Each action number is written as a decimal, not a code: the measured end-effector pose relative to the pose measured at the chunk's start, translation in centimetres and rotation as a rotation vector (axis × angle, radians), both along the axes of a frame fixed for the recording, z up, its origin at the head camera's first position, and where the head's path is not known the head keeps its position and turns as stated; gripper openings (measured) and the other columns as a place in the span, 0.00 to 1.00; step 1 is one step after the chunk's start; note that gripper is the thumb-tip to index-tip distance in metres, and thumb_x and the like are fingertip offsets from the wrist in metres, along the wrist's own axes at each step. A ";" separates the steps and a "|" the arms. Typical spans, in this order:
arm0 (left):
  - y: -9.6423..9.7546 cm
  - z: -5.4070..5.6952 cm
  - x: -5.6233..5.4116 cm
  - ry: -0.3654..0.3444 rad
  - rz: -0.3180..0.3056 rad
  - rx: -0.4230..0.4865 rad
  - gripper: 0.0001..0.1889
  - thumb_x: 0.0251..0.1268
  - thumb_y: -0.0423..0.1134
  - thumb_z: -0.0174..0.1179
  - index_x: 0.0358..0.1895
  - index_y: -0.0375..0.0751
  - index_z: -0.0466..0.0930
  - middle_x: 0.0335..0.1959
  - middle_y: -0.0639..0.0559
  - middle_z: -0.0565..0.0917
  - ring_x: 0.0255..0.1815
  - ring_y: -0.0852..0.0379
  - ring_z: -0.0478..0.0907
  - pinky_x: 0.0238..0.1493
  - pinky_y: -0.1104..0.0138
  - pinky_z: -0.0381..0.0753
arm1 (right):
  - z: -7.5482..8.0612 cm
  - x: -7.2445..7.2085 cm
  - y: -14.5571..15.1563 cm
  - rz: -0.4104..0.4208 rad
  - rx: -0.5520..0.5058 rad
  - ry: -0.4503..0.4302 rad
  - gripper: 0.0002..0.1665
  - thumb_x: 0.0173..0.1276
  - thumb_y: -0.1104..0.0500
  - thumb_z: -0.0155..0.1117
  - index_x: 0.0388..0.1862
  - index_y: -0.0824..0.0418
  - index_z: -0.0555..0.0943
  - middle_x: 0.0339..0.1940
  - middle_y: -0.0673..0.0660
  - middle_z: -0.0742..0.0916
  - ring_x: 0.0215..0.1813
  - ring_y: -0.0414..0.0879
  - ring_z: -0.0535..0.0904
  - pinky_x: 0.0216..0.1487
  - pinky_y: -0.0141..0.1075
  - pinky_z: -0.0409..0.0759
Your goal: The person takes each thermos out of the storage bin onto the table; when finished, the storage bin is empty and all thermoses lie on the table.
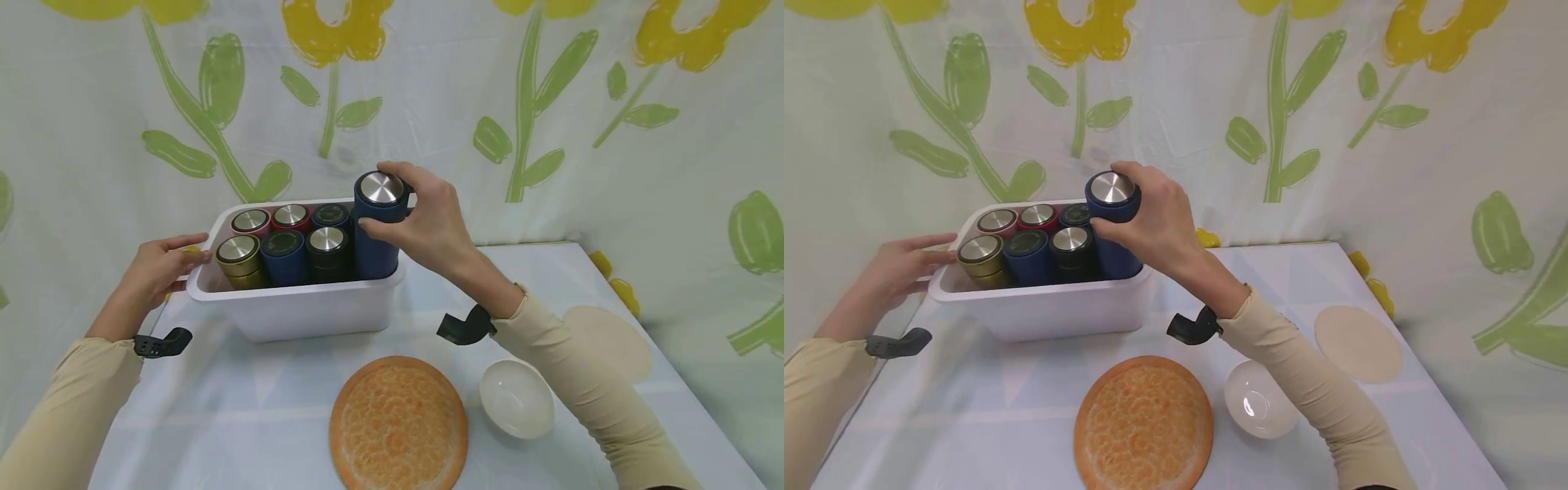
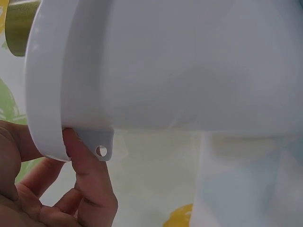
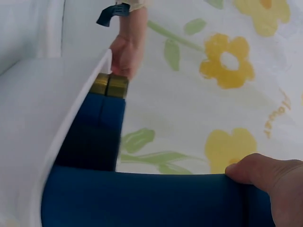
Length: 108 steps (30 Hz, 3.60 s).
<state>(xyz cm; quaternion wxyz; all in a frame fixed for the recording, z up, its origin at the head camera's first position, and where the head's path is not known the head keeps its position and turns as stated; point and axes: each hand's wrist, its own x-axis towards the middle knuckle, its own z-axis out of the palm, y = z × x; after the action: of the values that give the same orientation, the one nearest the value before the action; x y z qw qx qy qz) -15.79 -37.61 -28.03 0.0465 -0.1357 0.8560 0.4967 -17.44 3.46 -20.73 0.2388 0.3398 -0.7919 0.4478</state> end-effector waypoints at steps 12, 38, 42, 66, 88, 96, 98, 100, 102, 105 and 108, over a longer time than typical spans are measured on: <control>-0.4 -0.2 -0.4 -0.011 0.000 0.001 0.37 0.75 0.48 0.56 0.79 0.38 0.53 0.78 0.30 0.51 0.71 0.29 0.59 0.36 0.71 0.79 | 4.7 0.8 2.3 0.019 -0.031 0.011 0.37 0.53 0.59 0.81 0.62 0.65 0.79 0.53 0.54 0.85 0.52 0.39 0.79 0.48 0.32 0.80; -0.7 0.4 -0.6 -0.037 -0.008 0.016 0.37 0.74 0.49 0.57 0.79 0.39 0.54 0.78 0.30 0.53 0.71 0.30 0.59 0.37 0.72 0.79 | 7.1 -2.3 6.8 -0.244 -0.108 -0.025 0.34 0.50 0.62 0.80 0.59 0.64 0.82 0.51 0.56 0.85 0.47 0.40 0.79 0.55 0.29 0.76; -0.5 0.3 -0.6 -0.031 -0.008 0.018 0.37 0.74 0.48 0.57 0.79 0.39 0.54 0.77 0.31 0.55 0.71 0.31 0.60 0.38 0.72 0.79 | 6.3 -3.3 7.2 -0.293 -0.089 -0.071 0.35 0.51 0.59 0.80 0.59 0.63 0.82 0.51 0.55 0.85 0.46 0.40 0.78 0.53 0.29 0.75; -0.1 0.2 -0.1 -0.006 -0.003 -0.007 0.34 0.76 0.45 0.55 0.79 0.39 0.54 0.76 0.29 0.56 0.71 0.29 0.61 0.37 0.71 0.79 | -3.2 -9.8 6.1 -0.350 0.061 -0.235 0.37 0.57 0.53 0.77 0.64 0.64 0.77 0.55 0.60 0.84 0.54 0.52 0.80 0.53 0.45 0.80; -0.2 -0.7 0.4 -0.003 0.015 -0.008 0.35 0.75 0.46 0.57 0.79 0.40 0.55 0.76 0.28 0.56 0.69 0.29 0.63 0.38 0.69 0.81 | -9.9 -13.3 4.6 -0.309 0.125 -0.299 0.41 0.59 0.55 0.77 0.68 0.67 0.73 0.60 0.65 0.82 0.60 0.58 0.77 0.59 0.49 0.76; -0.4 -0.4 -0.1 0.009 0.028 -0.028 0.34 0.75 0.45 0.56 0.78 0.41 0.56 0.76 0.28 0.56 0.69 0.29 0.63 0.37 0.70 0.81 | -9.8 -13.9 4.6 -0.249 0.123 -0.333 0.42 0.60 0.55 0.76 0.70 0.64 0.70 0.64 0.63 0.80 0.61 0.58 0.76 0.59 0.50 0.76; -0.4 -0.4 -0.2 0.004 0.030 -0.026 0.34 0.74 0.46 0.57 0.78 0.41 0.57 0.76 0.29 0.56 0.69 0.29 0.63 0.38 0.69 0.81 | -9.9 -13.9 4.7 -0.245 0.120 -0.340 0.42 0.60 0.55 0.76 0.71 0.63 0.70 0.64 0.63 0.79 0.61 0.57 0.76 0.59 0.50 0.76; -0.3 -0.4 -0.3 0.002 0.028 -0.022 0.35 0.74 0.46 0.58 0.78 0.41 0.57 0.76 0.29 0.56 0.69 0.29 0.63 0.38 0.69 0.81 | -10.0 -14.0 4.8 -0.246 0.120 -0.337 0.42 0.60 0.55 0.76 0.71 0.63 0.70 0.64 0.63 0.79 0.60 0.57 0.76 0.58 0.50 0.76; -0.3 -0.3 -0.4 0.001 0.028 -0.020 0.35 0.73 0.46 0.58 0.78 0.41 0.57 0.76 0.29 0.56 0.69 0.29 0.63 0.39 0.68 0.81 | -10.0 -14.1 4.8 -0.250 0.130 -0.325 0.42 0.60 0.55 0.76 0.71 0.64 0.70 0.63 0.63 0.80 0.61 0.58 0.76 0.59 0.50 0.76; -0.3 -0.2 -0.4 -0.001 0.031 -0.019 0.35 0.73 0.46 0.58 0.78 0.41 0.57 0.76 0.30 0.56 0.69 0.30 0.63 0.39 0.68 0.81 | -9.7 -14.2 4.8 -0.257 0.159 -0.316 0.42 0.61 0.54 0.76 0.71 0.64 0.69 0.64 0.64 0.79 0.62 0.58 0.76 0.60 0.50 0.75; -0.4 0.0 -0.4 -0.008 0.030 -0.016 0.35 0.73 0.46 0.58 0.78 0.42 0.57 0.77 0.31 0.56 0.70 0.31 0.63 0.39 0.69 0.80 | -9.5 -14.1 4.7 -0.262 0.193 -0.343 0.46 0.61 0.52 0.75 0.74 0.64 0.65 0.67 0.64 0.77 0.65 0.59 0.74 0.63 0.51 0.74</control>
<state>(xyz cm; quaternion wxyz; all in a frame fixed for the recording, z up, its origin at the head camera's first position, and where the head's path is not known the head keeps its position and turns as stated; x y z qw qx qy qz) -16.19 -37.98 -28.06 0.0414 -0.1510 0.8575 0.4901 -31.55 8.16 -30.19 0.1233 0.1741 -0.8973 0.3864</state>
